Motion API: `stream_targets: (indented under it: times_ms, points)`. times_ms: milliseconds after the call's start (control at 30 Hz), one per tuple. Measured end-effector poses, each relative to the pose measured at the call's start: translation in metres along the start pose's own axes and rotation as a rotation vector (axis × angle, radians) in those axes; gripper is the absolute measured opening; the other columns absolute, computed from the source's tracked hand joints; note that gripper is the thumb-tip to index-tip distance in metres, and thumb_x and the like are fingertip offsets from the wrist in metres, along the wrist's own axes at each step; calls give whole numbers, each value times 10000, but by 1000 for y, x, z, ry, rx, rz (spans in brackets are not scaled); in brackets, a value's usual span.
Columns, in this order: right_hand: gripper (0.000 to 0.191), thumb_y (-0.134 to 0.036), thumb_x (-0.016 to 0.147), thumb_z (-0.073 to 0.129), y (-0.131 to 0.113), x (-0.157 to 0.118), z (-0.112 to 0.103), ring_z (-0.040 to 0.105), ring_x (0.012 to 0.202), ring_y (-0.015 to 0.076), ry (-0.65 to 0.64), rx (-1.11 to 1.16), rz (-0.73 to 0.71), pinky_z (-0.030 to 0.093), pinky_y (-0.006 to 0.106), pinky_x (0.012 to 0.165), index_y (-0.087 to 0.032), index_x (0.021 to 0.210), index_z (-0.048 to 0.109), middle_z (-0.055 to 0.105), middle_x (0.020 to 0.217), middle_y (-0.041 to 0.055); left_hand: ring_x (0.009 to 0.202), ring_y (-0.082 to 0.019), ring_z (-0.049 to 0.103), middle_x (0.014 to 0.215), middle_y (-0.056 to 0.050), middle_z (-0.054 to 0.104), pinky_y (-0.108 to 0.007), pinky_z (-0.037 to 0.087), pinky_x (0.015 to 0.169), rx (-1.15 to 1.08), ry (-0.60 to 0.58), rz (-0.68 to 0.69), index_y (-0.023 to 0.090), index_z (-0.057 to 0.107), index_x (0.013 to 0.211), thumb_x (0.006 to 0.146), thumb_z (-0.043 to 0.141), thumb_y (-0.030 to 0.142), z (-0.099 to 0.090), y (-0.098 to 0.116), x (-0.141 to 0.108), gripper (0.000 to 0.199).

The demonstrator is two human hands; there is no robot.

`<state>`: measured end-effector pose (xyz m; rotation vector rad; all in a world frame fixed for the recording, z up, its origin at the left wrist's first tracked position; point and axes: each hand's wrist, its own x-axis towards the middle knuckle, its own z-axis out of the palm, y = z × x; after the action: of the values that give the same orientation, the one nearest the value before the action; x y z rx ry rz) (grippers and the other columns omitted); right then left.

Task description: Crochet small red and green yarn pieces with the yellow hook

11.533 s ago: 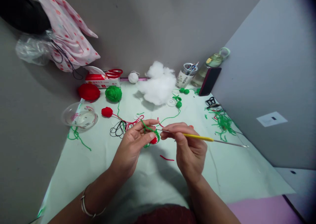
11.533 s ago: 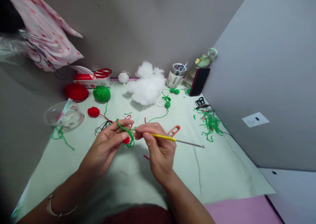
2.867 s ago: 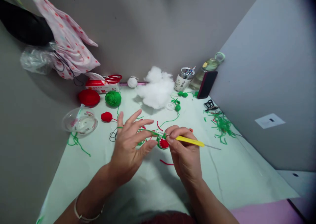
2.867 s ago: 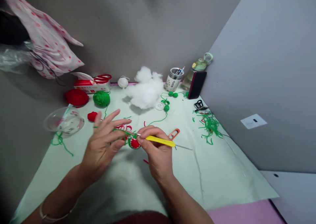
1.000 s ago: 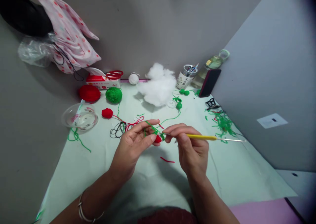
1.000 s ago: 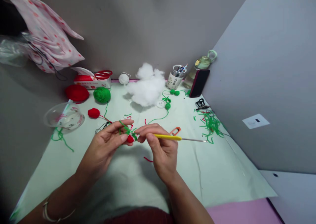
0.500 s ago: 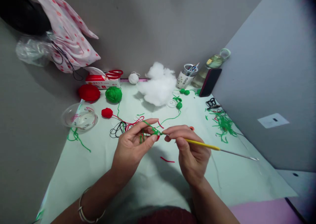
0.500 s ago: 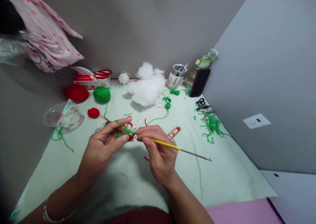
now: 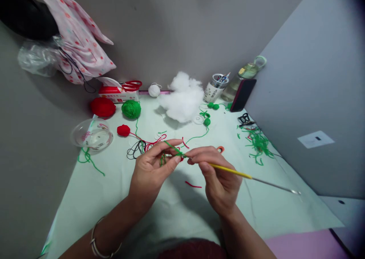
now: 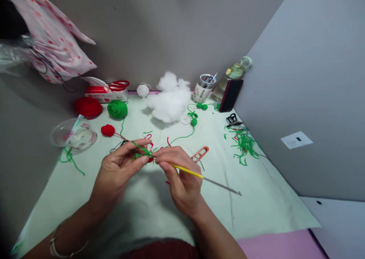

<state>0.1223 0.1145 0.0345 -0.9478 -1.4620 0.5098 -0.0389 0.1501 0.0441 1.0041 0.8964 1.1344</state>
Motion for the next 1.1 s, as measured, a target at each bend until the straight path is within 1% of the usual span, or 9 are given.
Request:
stream_targets:
  times_ms: [167,300,433,533,633,733,800,933,1100]
  points:
    - [265,-125,1011,625,0,-3,4,762,892,220,-26,-198,-178,631,377,738,-283,1160,777,808,1061,88,815,-155,656,821,-1,708,-257,554,750,-9,42,11,248,852,1051,797,865,206,2,-3,2,258]
    - [444,-87,982,653,8,-16,7,760,938,218,-26,-386,-224,646,370,781,-362,1321,735,794,1108,67,783,-137,643,809,16,681,-247,552,761,-82,32,-55,234,812,1164,780,886,204,4,-6,0,392]
    - [589,-69,933,708,10,-24,6,747,982,232,-11,-485,-287,645,370,822,-406,1415,682,781,1065,52,728,-102,594,814,21,657,-213,509,713,-338,-77,-274,225,792,1228,777,894,242,6,-4,-2,462]
    - [423,-117,974,675,6,-17,3,737,906,214,1,-304,-161,632,369,769,-396,1281,759,775,1005,33,724,-106,585,795,8,657,-225,490,731,-438,-114,-388,205,803,1221,774,891,253,3,1,0,458]
    - [204,-216,1032,618,4,-3,2,700,768,202,92,37,56,599,368,691,-286,1060,808,736,839,36,737,-127,594,793,-1,670,-248,471,731,-361,-86,-304,213,824,1187,764,902,241,-3,4,4,432]
    - [209,-297,1043,617,5,4,4,630,626,159,132,324,210,540,316,566,-245,949,796,689,784,26,757,-131,594,806,5,663,-256,466,736,-278,-84,-203,255,842,1155,786,899,256,-5,2,4,373]
    - [186,-306,1027,651,6,5,7,653,676,165,126,321,214,551,320,601,-248,937,803,707,822,32,794,-131,600,834,8,670,-256,478,775,-247,-127,-174,295,840,1167,807,892,257,-3,-1,2,366]
    - [152,-241,1009,684,6,2,11,719,923,216,123,141,117,577,382,812,-285,974,825,779,903,37,890,-135,619,890,4,684,-256,490,864,-258,-193,-197,321,834,1184,831,885,275,3,-8,-1,359]
    - [165,-258,1023,669,9,0,9,707,935,215,109,205,139,573,383,806,-302,997,826,781,927,34,867,-121,634,892,19,681,-254,487,863,-321,-156,-239,322,806,1237,811,908,266,4,-7,-2,441]
